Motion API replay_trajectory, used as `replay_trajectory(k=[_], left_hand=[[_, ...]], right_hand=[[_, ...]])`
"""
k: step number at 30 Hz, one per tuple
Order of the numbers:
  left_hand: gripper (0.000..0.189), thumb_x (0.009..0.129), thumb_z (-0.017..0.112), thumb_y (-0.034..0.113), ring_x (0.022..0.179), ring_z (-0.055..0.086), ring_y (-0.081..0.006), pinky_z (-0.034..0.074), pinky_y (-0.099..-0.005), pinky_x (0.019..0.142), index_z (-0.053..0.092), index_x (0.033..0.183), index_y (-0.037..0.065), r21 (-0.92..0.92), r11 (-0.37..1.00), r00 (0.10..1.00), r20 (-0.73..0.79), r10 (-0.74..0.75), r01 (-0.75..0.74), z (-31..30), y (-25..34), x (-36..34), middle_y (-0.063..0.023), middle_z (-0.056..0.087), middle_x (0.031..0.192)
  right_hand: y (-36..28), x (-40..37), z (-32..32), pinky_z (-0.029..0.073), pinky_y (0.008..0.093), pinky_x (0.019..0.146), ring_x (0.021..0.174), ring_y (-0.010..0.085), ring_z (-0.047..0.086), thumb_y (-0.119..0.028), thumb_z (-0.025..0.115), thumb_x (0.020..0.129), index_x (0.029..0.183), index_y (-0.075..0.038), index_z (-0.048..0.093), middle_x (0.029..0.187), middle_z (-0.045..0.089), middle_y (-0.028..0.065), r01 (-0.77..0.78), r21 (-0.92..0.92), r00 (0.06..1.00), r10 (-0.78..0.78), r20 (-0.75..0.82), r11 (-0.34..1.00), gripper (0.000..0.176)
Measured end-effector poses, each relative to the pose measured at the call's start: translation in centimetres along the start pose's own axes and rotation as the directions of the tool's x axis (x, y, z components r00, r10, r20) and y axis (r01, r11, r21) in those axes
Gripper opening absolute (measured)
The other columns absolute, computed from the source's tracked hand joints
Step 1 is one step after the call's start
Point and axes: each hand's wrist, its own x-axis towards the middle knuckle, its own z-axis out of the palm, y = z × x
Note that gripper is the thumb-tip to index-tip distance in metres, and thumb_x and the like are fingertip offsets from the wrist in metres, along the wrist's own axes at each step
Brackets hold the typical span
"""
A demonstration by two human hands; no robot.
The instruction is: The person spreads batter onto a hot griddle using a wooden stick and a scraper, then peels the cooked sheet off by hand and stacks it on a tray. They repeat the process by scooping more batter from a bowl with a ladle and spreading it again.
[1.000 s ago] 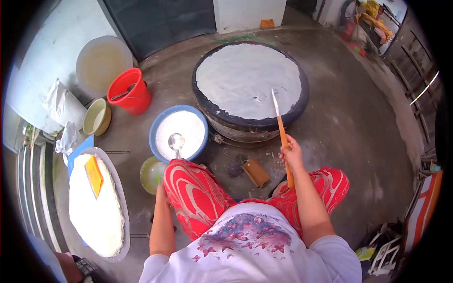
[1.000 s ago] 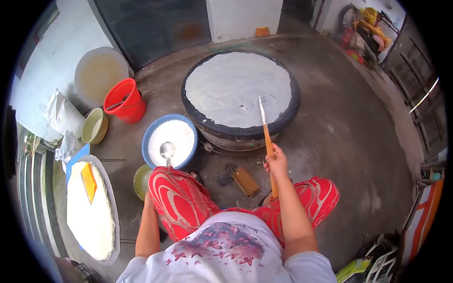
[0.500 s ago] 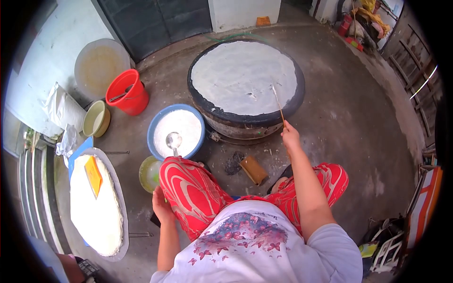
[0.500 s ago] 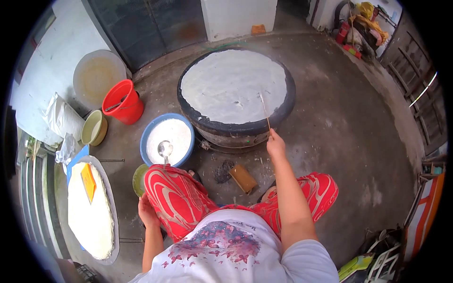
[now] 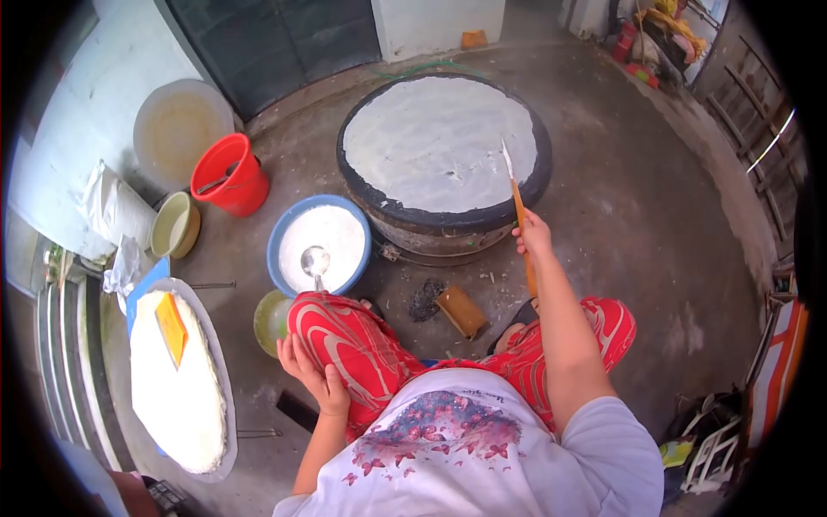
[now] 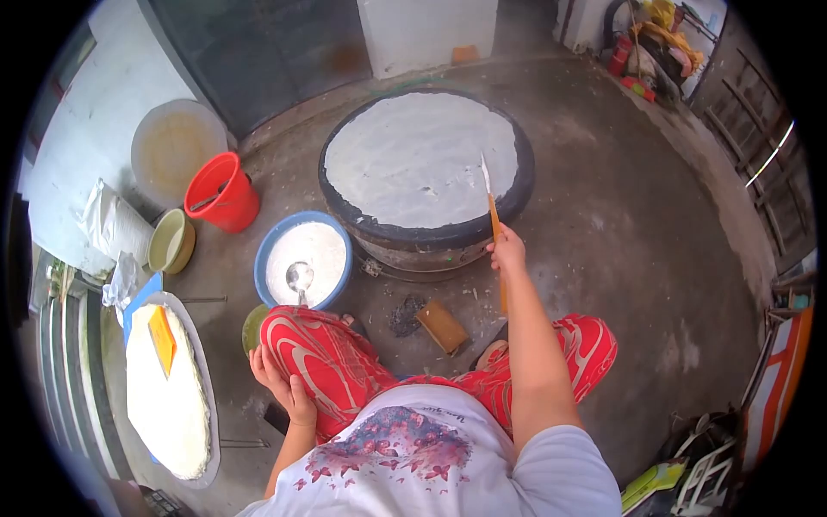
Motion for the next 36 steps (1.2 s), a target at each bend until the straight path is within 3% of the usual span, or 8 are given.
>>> replay_trajectory(k=[6,10,12,15,25,28,31,36], left_hand=[[0.059,0.087,0.039,0.038,0.128,0.017,-0.0363,0.012,-0.0462,0.103,0.03,0.131,-0.001,0.025,1.0,1.0,-0.002,0.016,-0.016,0.1,-0.4,0.0,-0.0204,0.024,0.135],[0.058,0.086,0.041,0.036,0.127,0.019,-0.0377,0.013,-0.0469,0.103,0.032,0.13,-0.001,0.011,1.0,0.999,-0.031,0.008,-0.007,0.2,-0.4,-0.1,-0.0211,0.027,0.133],[0.058,0.086,0.042,0.035,0.127,0.019,-0.0377,0.013,-0.0469,0.103,0.032,0.13,-0.001,0.011,1.0,1.0,-0.029,0.01,-0.01,0.2,-0.4,-0.1,-0.0211,0.027,0.133],[0.057,0.087,0.04,0.034,0.127,0.019,-0.0366,0.013,-0.046,0.103,0.032,0.13,-0.001,0.034,0.999,1.0,-0.014,0.015,-0.015,0.1,-0.3,-0.1,-0.0204,0.027,0.134],[0.057,0.086,0.039,0.035,0.127,0.021,-0.0351,0.014,-0.044,0.104,0.033,0.129,-0.002,0.029,0.999,1.0,-0.005,-0.016,0.016,0.1,0.1,0.2,-0.0202,0.028,0.133],[0.057,0.085,0.039,0.033,0.127,0.022,-0.035,0.015,-0.0439,0.104,0.033,0.129,-0.002,0.021,1.0,1.0,-0.014,-0.02,0.02,0.2,-0.3,0.2,-0.0204,0.028,0.133],[0.058,0.084,0.044,0.033,0.127,0.02,-0.0365,0.014,-0.0454,0.103,0.034,0.129,-0.001,-0.014,0.999,0.999,-0.014,-0.04,0.039,0.1,-0.2,0.2,-0.0197,0.029,0.132],[0.058,0.085,0.043,0.034,0.127,0.02,-0.0366,0.014,-0.0453,0.103,0.034,0.129,-0.002,-0.014,0.999,0.999,-0.019,-0.042,0.041,0.1,-0.3,0.2,-0.0198,0.029,0.132]], right_hand=[[-2.0,-0.8,2.0,0.043,0.0318,0.084,0.099,0.0243,0.057,-0.017,0.047,0.086,0.114,-0.012,0.056,0.111,0.058,0.011,0.135,-0.759,0.941,-0.322,-0.102,0.637,0.031],[0.6,0.8,1.0,0.048,0.034,0.064,0.073,0.0242,0.061,-0.017,0.043,0.089,0.12,-0.015,0.052,0.096,0.063,0.0122,0.275,-0.586,0.942,-0.337,0.005,0.762,0.033],[-0.1,0.1,-0.6,0.033,0.023,0.037,0.044,0.0096,0.038,-0.018,0.038,0.092,0.127,-0.019,0.044,0.072,0.052,0.006,-0.121,0.135,0.991,0.11,0.081,0.983,0.036],[-0.7,-0.7,-1.4,0.03,0.0202,0.036,0.045,0.0075,0.034,-0.016,0.034,0.093,0.129,-0.019,0.038,0.07,0.049,0.0042,-0.111,0.232,0.994,0.113,0.004,0.966,0.036],[1.9,-4.5,2.7,0.039,0.0227,0.043,0.049,0.0078,0.043,-0.017,0.04,0.091,0.125,-0.016,0.047,0.068,0.054,0.0009,0.083,-0.161,0.982,-0.053,0.183,0.983,0.034],[3.9,-3.7,3.7,0.046,0.031,0.062,0.06,0.0182,0.055,-0.017,0.048,0.087,0.12,-0.016,0.052,0.068,0.055,0.0083,0.513,-0.547,0.837,-0.526,0.149,0.661,0.033],[2.4,-6.4,5.3,0.047,0.0337,0.067,0.07,0.0294,0.059,-0.018,0.051,0.085,0.119,-0.022,0.053,0.076,0.06,0.0161,0.373,-0.833,0.847,-0.517,0.125,0.409,0.035],[4.0,-5.9,6.6,0.047,0.035,0.067,0.076,0.0321,0.059,-0.016,0.051,0.084,0.12,-0.018,0.051,0.085,0.061,0.0161,0.647,-0.457,0.751,-0.612,0.247,0.61,0.037]])
